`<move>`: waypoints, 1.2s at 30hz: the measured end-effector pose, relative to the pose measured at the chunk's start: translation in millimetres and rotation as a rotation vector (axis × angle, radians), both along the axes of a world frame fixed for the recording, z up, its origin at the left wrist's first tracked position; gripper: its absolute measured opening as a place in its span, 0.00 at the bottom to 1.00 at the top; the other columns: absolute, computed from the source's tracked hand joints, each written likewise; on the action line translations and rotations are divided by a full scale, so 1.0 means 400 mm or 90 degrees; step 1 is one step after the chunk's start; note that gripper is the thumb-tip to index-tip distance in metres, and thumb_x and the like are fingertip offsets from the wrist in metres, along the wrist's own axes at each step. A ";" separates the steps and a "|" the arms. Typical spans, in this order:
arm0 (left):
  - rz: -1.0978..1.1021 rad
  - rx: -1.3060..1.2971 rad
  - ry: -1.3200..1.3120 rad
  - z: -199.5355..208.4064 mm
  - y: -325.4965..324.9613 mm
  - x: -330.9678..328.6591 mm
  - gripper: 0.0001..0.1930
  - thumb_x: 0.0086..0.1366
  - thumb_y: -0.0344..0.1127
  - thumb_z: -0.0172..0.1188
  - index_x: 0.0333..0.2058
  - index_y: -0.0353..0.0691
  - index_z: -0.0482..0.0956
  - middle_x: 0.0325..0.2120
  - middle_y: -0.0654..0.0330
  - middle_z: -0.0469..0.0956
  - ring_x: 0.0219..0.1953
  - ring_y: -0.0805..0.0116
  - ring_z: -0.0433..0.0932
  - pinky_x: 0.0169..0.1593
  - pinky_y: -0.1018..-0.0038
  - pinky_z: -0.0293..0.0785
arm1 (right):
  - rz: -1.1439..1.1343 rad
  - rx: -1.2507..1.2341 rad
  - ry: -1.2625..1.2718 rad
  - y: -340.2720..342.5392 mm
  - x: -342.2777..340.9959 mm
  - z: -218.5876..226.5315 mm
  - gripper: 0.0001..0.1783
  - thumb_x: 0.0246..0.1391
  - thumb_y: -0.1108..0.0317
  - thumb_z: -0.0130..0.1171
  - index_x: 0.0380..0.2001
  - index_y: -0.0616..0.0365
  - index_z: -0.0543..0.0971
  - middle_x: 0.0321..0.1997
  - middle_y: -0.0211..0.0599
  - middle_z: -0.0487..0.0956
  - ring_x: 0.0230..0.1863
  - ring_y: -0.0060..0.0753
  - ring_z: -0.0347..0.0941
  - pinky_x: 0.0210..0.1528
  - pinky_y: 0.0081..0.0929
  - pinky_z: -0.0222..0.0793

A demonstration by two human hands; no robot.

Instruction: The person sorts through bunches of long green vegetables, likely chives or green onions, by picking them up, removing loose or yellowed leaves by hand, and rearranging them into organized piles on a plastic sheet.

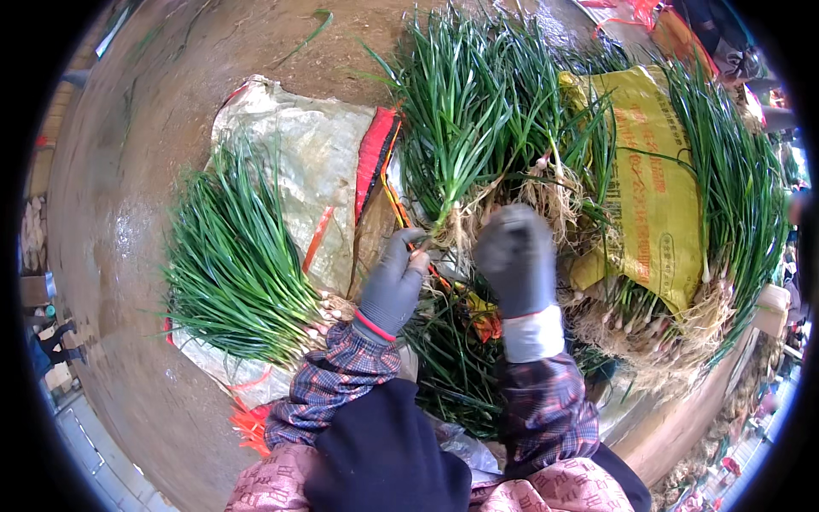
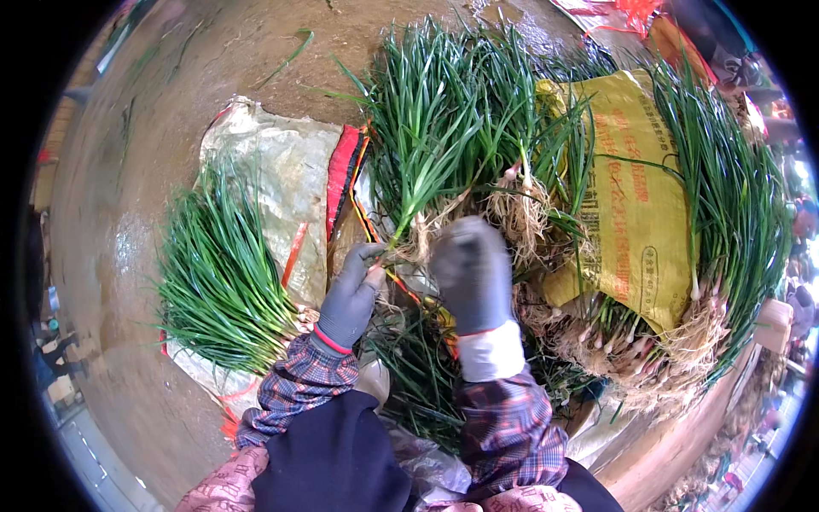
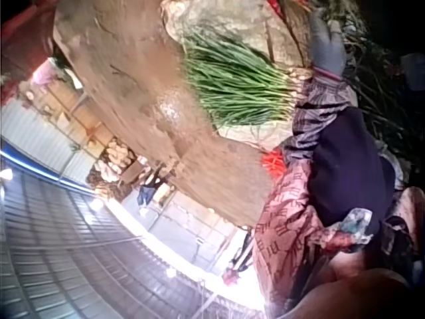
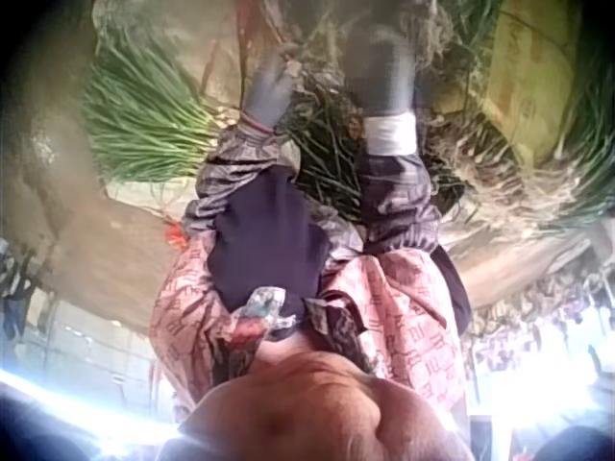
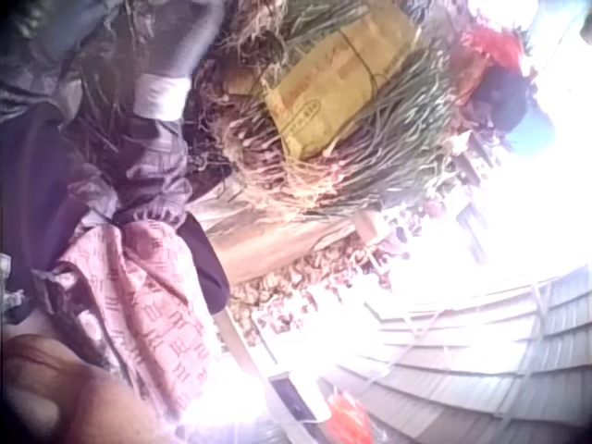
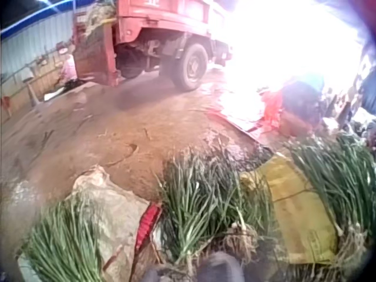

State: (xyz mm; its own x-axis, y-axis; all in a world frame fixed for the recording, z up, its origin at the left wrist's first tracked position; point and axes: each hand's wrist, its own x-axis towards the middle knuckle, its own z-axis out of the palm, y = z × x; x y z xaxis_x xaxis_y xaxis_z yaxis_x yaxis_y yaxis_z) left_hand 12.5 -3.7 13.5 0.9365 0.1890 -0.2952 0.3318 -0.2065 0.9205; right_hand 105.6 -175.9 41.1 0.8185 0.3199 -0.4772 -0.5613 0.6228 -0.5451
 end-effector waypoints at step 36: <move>-0.026 0.019 -0.002 0.063 -0.039 0.003 0.09 0.67 0.40 0.58 0.36 0.40 0.79 0.20 0.52 0.76 0.23 0.56 0.78 0.29 0.65 0.71 | 0.797 -0.281 -0.054 -0.320 -0.075 -0.106 0.16 0.59 0.57 0.57 0.38 0.59 0.80 0.30 0.37 0.79 0.32 0.27 0.76 0.33 0.24 0.72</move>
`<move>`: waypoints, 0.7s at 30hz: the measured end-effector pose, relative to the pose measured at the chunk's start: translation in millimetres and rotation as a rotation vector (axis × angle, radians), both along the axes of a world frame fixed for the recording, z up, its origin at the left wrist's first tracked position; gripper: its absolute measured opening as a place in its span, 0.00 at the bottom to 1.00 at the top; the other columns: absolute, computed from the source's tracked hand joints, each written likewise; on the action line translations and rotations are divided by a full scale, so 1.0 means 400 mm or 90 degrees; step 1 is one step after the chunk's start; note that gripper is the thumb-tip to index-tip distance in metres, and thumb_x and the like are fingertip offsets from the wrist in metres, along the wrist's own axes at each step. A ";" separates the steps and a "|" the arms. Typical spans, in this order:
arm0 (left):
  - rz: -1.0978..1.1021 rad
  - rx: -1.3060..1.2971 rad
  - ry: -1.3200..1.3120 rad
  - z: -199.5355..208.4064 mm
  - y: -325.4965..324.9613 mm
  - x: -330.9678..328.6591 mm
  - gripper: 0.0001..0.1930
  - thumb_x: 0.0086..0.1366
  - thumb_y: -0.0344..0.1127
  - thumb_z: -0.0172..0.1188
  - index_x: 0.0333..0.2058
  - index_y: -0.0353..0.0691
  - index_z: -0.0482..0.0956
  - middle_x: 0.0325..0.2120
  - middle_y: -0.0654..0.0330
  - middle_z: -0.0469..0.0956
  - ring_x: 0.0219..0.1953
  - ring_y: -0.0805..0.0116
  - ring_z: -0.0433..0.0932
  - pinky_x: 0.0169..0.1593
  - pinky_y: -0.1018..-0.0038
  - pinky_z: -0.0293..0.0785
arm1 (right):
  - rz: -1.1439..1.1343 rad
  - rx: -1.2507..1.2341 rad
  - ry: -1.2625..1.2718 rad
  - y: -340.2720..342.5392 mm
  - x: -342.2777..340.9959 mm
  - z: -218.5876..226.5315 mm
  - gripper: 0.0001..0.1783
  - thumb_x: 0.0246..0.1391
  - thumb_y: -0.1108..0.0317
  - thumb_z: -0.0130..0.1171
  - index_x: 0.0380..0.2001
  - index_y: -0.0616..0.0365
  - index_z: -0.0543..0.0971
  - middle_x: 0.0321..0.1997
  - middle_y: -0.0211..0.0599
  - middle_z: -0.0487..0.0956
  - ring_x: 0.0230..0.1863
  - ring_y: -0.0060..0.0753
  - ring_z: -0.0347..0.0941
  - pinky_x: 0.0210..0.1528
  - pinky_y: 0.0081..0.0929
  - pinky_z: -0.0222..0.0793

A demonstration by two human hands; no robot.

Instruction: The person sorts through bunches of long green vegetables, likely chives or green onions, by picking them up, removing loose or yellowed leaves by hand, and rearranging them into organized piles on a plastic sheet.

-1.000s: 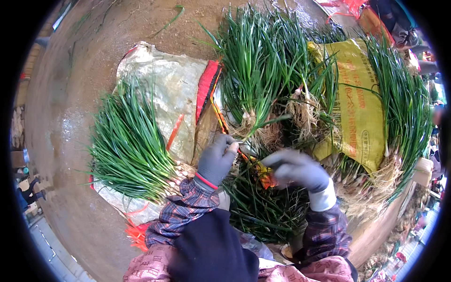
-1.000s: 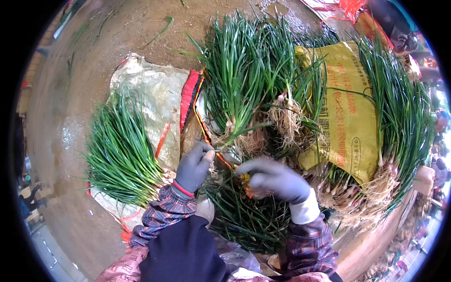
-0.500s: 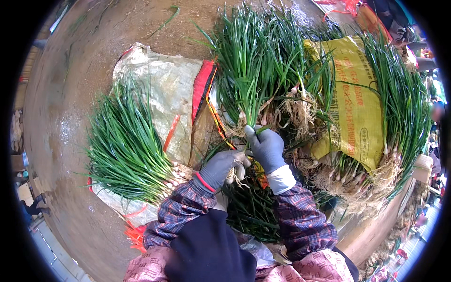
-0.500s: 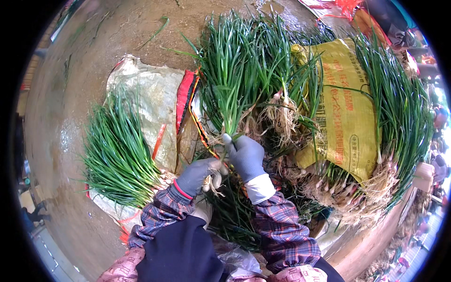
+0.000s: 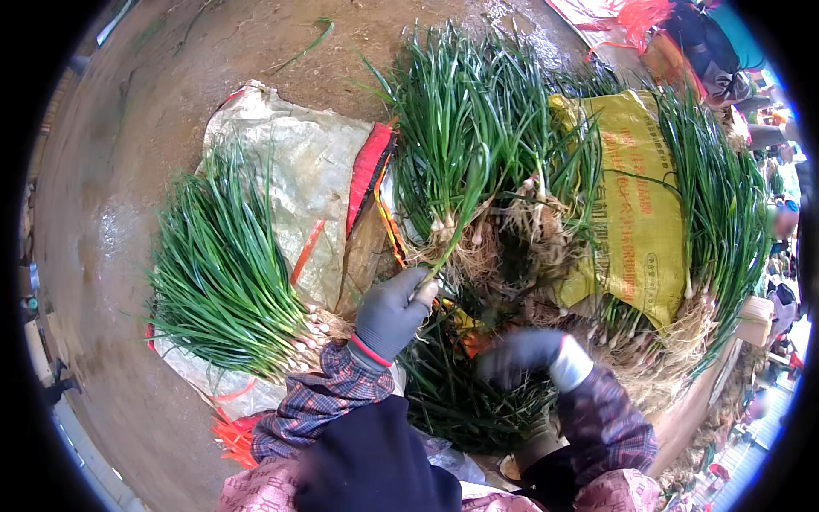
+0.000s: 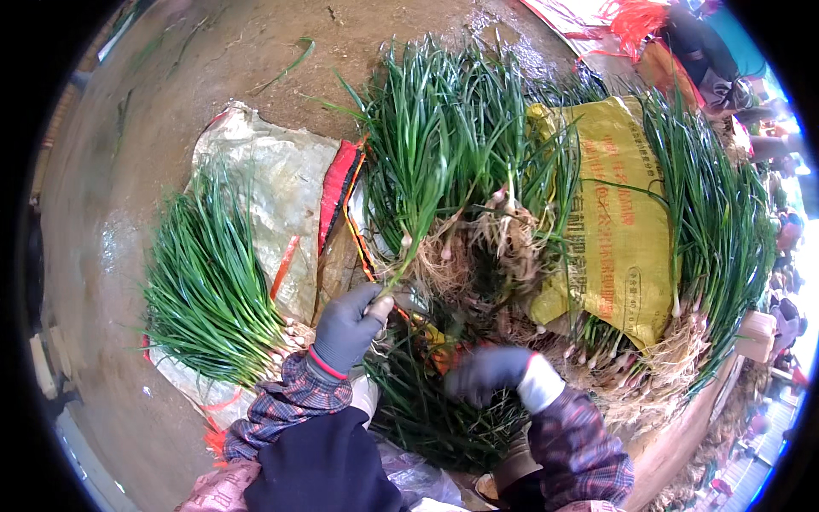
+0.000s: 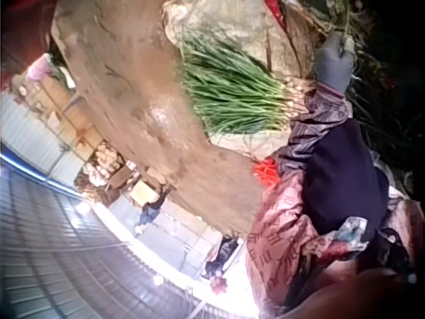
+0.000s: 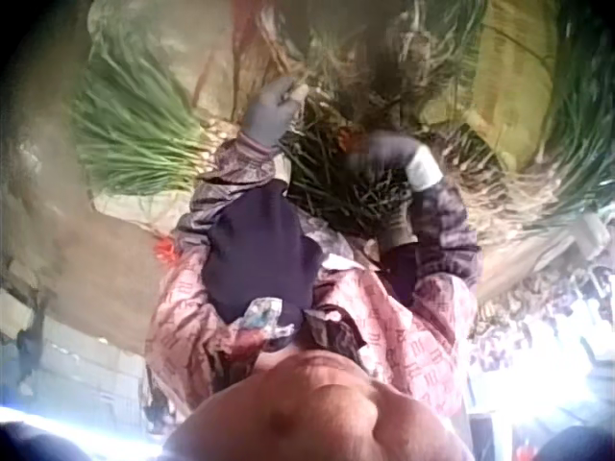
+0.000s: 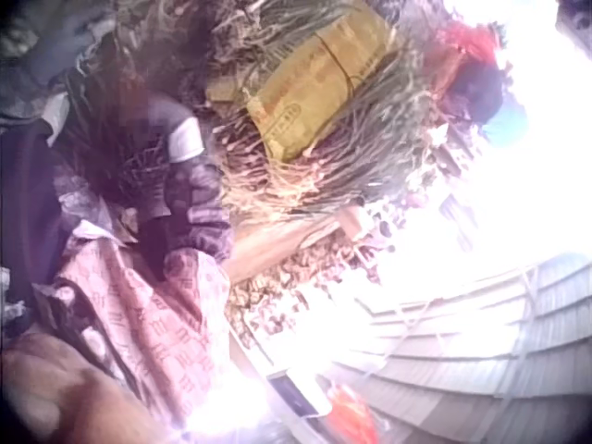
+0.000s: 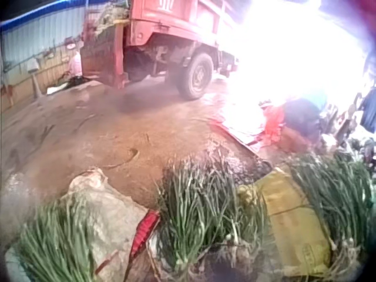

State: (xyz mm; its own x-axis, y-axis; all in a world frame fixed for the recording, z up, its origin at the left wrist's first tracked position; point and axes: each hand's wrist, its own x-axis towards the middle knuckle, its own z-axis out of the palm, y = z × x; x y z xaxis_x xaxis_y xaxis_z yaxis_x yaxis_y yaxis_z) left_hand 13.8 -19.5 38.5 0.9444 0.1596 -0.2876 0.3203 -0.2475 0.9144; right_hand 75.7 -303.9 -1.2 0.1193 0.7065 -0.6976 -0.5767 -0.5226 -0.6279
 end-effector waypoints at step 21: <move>-0.089 -0.264 0.115 0.054 0.050 -0.001 0.11 0.69 0.37 0.46 0.46 0.38 0.68 0.20 0.59 0.77 0.18 0.73 0.75 0.21 0.79 0.65 | -0.567 -0.215 -0.526 0.280 0.077 0.070 0.16 0.62 0.57 0.56 0.29 0.60 0.79 0.22 0.40 0.76 0.23 0.36 0.71 0.32 0.34 0.69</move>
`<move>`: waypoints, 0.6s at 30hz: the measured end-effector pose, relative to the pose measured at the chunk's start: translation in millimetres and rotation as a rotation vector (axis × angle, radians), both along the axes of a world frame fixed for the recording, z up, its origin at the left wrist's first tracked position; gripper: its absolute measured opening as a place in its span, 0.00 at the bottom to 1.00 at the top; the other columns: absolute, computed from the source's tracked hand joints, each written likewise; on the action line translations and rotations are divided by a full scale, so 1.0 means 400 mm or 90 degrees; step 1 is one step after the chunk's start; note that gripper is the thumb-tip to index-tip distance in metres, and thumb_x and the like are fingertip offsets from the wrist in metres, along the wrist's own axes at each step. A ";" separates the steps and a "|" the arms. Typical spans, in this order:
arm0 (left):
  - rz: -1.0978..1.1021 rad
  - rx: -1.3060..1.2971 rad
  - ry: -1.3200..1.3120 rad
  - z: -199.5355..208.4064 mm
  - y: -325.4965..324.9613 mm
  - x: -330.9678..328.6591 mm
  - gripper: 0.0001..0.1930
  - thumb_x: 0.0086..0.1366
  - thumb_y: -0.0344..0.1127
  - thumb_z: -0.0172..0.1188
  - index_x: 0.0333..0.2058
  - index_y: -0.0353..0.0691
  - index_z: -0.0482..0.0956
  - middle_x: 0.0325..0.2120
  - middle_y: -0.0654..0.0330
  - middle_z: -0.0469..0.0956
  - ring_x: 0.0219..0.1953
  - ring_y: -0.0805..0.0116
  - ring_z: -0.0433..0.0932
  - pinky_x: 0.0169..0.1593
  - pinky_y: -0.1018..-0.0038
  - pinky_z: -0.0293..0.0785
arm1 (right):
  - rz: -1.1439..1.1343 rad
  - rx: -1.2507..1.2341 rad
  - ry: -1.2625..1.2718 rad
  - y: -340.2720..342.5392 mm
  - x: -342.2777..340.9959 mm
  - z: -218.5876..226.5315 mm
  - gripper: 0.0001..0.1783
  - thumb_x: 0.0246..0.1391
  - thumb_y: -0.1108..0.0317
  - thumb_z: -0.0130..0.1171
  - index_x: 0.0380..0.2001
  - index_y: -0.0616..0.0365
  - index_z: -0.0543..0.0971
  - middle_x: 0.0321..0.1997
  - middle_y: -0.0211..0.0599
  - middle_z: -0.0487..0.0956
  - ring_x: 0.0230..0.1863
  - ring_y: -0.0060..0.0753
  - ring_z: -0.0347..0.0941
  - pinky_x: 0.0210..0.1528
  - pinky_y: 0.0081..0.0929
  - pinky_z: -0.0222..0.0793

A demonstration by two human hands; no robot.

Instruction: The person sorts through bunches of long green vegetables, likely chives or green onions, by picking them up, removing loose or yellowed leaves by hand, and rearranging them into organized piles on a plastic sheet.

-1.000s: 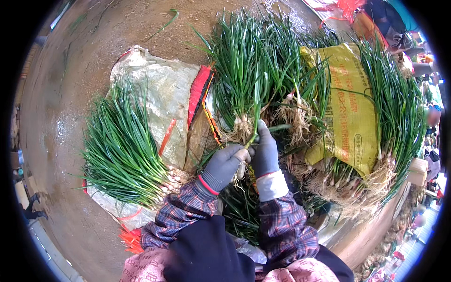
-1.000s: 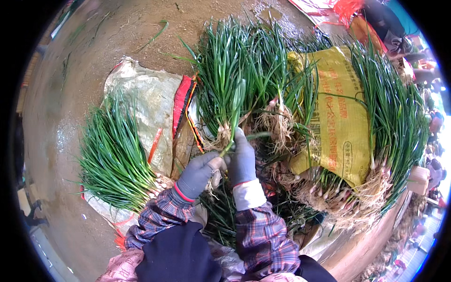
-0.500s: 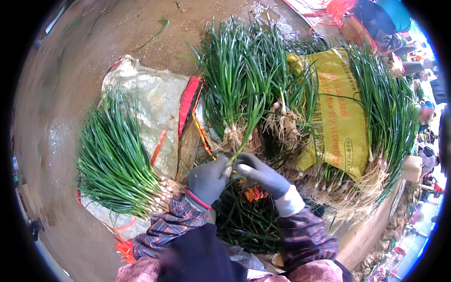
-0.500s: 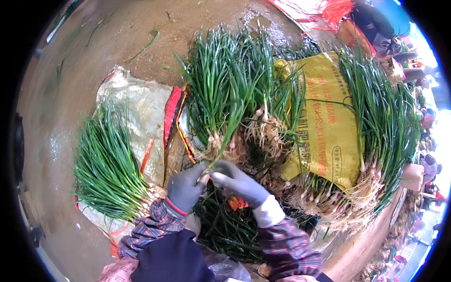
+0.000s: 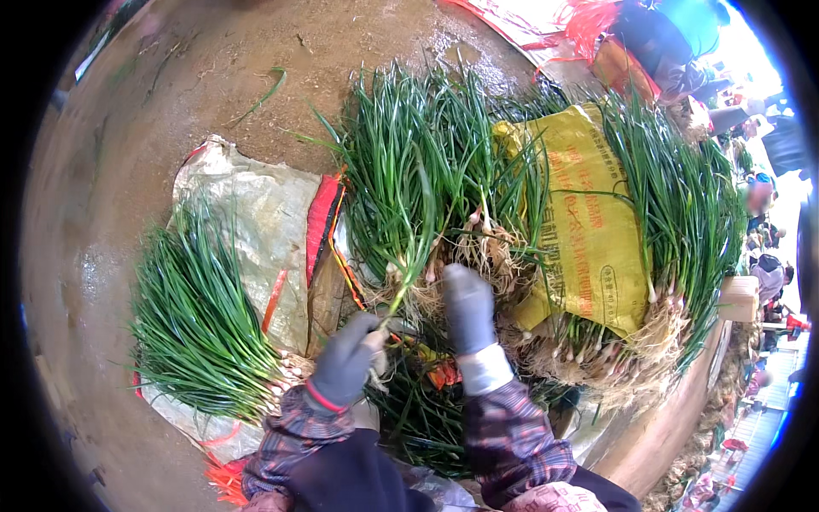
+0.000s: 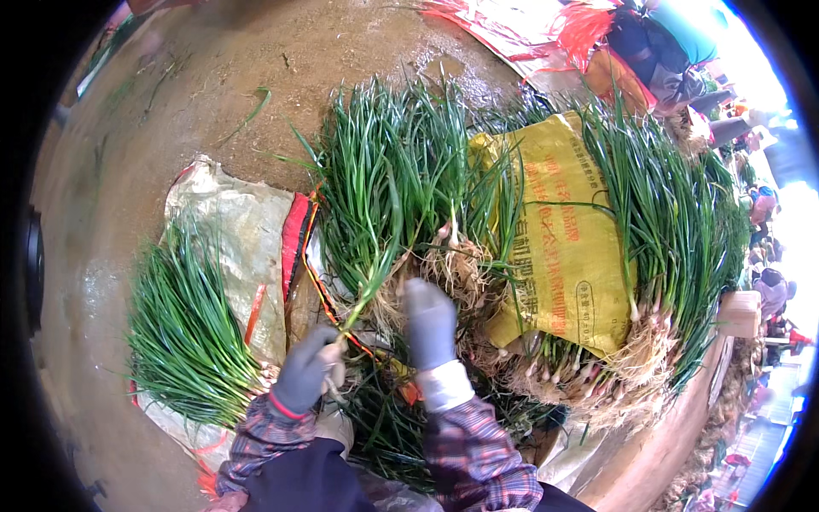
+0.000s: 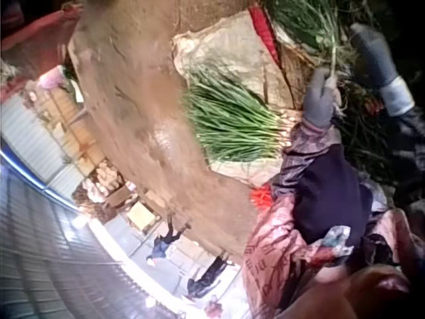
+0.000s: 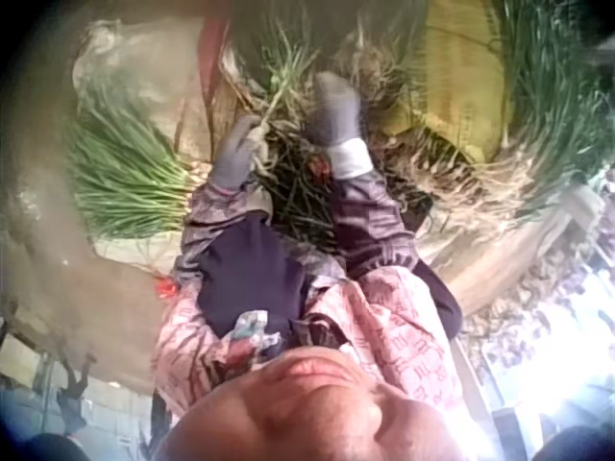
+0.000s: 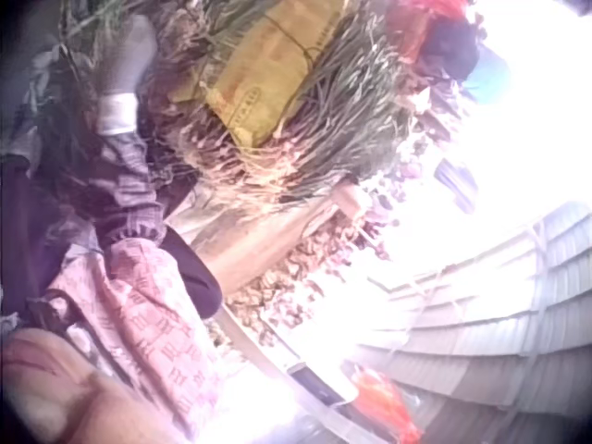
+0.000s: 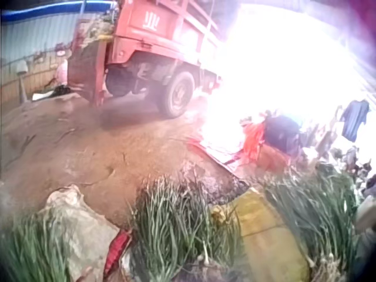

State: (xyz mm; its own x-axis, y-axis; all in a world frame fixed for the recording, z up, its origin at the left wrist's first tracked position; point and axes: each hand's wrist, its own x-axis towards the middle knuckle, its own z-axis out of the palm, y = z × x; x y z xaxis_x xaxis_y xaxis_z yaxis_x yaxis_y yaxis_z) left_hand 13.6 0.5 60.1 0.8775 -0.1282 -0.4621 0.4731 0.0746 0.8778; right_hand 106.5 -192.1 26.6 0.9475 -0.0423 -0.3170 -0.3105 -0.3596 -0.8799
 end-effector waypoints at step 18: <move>0.274 -0.684 -0.005 -0.089 0.016 0.115 0.13 0.64 0.42 0.52 0.22 0.43 0.67 0.29 0.51 0.75 0.19 0.72 0.65 0.22 0.76 0.60 | 0.262 -0.546 -0.013 -0.095 0.365 0.106 0.18 0.55 0.53 0.57 0.33 0.57 0.83 0.32 0.43 0.82 0.36 0.36 0.80 0.39 0.33 0.73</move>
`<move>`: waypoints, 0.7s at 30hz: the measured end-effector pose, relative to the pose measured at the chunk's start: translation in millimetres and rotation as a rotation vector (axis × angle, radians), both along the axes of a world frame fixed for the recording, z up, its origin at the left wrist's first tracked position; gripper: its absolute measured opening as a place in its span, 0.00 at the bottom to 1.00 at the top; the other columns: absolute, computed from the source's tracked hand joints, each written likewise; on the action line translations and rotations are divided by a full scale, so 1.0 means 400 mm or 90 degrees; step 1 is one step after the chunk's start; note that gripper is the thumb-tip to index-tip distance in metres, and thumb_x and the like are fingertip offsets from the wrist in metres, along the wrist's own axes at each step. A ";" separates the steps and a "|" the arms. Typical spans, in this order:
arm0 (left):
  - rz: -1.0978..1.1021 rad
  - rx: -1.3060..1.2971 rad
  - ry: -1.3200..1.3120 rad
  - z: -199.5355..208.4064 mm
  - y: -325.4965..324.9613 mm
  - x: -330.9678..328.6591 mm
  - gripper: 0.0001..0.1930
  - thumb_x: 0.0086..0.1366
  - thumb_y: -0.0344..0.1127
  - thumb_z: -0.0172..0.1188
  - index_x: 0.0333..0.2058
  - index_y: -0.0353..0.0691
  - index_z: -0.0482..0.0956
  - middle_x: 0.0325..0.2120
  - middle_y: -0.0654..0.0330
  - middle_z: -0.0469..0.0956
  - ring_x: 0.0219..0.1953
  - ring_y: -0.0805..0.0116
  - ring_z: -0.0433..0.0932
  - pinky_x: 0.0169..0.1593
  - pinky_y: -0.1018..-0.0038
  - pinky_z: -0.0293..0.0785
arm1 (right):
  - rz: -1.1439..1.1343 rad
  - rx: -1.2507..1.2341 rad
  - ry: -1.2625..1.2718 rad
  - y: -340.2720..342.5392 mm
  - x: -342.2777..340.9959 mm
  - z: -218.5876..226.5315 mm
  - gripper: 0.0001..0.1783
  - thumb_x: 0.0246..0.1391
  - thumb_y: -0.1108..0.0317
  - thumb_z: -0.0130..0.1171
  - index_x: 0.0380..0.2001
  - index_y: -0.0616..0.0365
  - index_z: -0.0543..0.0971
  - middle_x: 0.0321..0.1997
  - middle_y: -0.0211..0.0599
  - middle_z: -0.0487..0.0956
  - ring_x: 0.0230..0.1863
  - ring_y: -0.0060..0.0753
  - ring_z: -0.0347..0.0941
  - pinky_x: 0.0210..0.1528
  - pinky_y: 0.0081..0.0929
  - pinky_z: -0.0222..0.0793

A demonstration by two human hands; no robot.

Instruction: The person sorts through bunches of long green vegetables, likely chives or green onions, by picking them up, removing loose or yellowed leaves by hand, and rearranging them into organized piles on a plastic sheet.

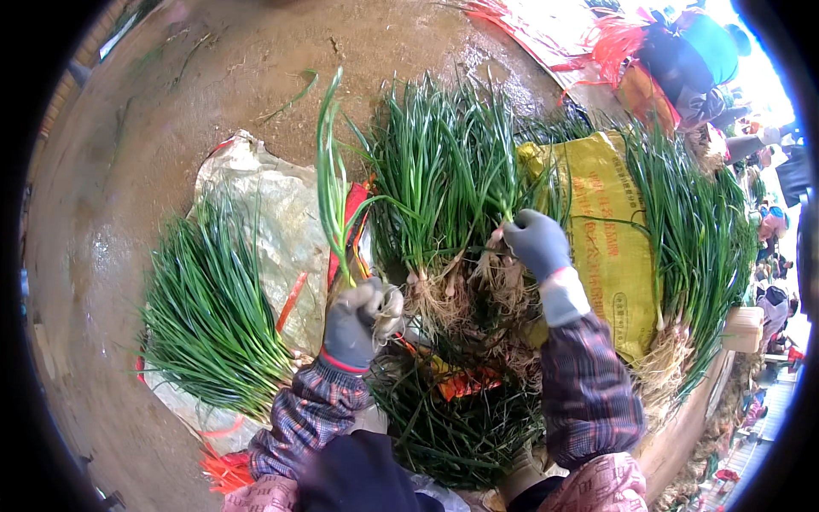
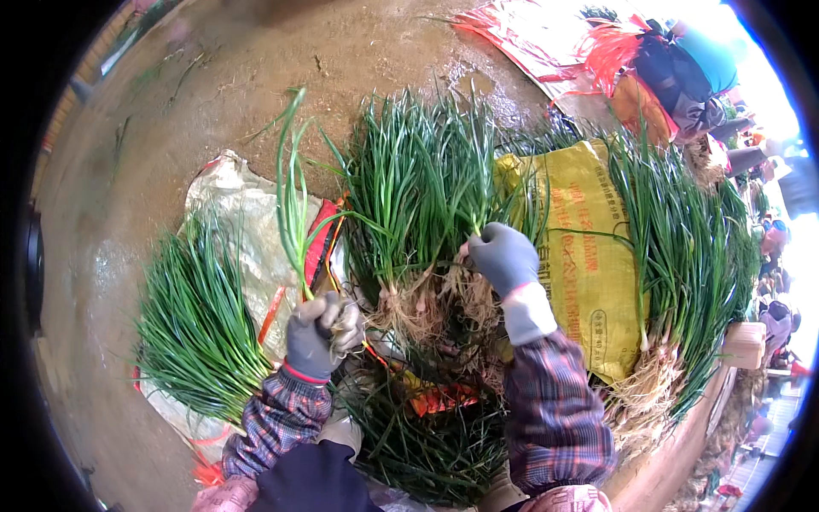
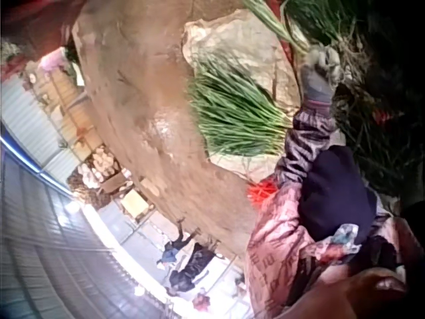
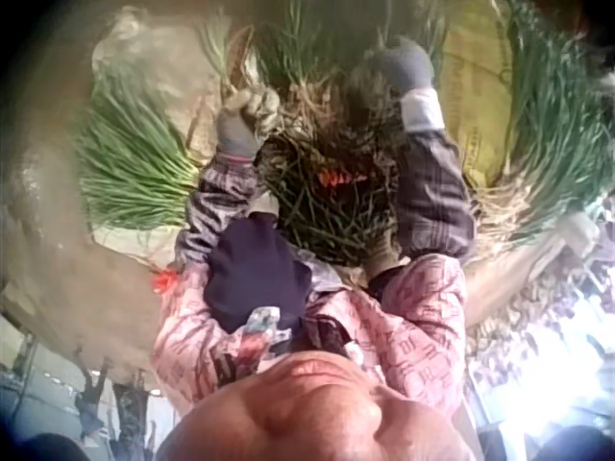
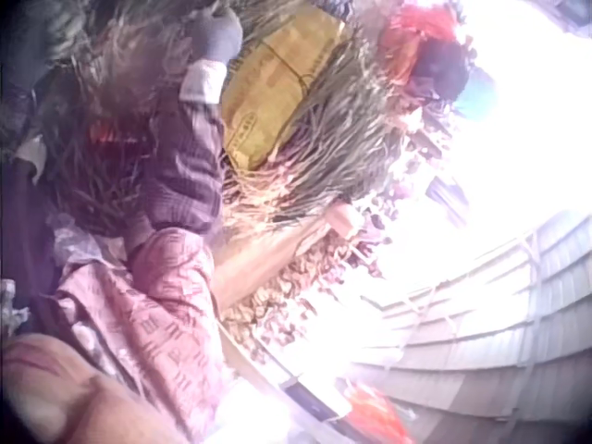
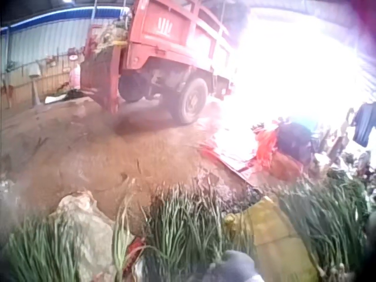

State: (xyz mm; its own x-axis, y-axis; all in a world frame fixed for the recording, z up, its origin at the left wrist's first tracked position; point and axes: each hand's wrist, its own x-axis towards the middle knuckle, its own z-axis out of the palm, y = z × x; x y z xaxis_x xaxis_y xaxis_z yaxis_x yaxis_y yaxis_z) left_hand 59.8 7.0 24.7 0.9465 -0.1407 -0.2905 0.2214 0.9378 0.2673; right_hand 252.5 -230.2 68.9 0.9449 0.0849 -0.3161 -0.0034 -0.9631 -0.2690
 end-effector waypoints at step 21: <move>-0.168 0.509 0.166 -0.030 -0.044 -0.141 0.10 0.67 0.37 0.60 0.42 0.39 0.78 0.33 0.64 0.81 0.32 0.78 0.77 0.37 0.80 0.73 | -0.004 0.234 0.127 0.155 -0.364 -0.040 0.29 0.56 0.42 0.58 0.22 0.62 0.74 0.23 0.42 0.77 0.25 0.42 0.73 0.33 0.37 0.68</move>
State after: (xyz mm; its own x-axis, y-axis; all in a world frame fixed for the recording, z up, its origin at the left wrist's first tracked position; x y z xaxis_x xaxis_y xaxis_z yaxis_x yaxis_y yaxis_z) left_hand 3.4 -10.7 12.7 0.8013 -0.0078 -0.5982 0.5506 0.4006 0.7324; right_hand 107.0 -168.2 52.7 0.8688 0.2207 -0.4432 -0.0963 -0.8028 -0.5884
